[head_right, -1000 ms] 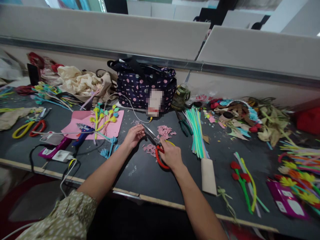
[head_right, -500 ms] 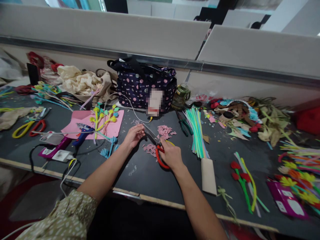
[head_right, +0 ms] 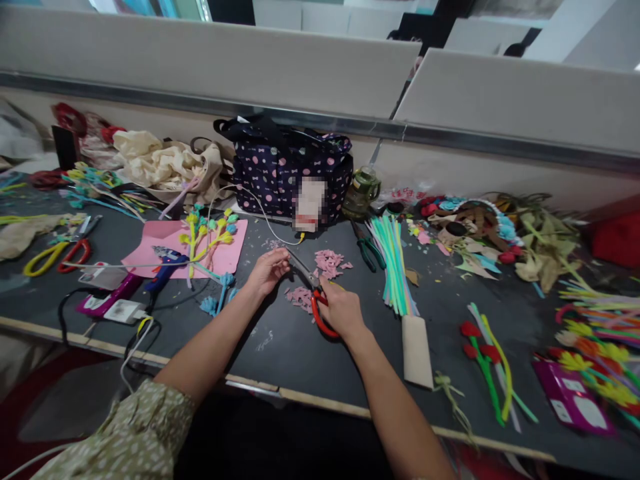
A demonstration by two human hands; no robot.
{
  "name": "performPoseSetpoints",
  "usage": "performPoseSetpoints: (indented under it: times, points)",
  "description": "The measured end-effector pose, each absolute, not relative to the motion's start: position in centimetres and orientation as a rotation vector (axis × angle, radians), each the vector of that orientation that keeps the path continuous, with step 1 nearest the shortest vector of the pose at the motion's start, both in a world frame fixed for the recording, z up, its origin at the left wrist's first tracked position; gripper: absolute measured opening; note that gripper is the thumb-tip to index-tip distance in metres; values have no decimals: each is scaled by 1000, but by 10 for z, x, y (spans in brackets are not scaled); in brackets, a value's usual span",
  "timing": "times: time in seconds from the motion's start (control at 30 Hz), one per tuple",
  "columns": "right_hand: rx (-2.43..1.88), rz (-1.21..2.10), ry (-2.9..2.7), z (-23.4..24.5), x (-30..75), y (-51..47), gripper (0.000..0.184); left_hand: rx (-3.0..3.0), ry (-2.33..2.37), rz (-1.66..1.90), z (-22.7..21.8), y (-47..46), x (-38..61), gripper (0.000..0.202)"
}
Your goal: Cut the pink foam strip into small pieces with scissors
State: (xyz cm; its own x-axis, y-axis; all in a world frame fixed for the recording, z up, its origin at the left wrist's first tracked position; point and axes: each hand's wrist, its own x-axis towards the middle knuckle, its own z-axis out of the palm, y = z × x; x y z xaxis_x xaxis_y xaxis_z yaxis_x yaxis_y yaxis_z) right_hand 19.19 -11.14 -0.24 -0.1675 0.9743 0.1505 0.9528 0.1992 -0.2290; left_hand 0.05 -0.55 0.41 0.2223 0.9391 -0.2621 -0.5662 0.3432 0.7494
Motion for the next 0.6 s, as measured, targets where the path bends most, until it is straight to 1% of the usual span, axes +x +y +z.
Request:
performPoseSetpoints:
  times: [0.4, 0.6]
  points:
    - [-1780, 187, -2177, -3, 194, -109, 43, 563, 798, 1125, 6, -5, 1, 28]
    - [-1801, 137, -2108, -5, 200, -109, 41, 585, 815, 1141, 6, -5, 0, 27]
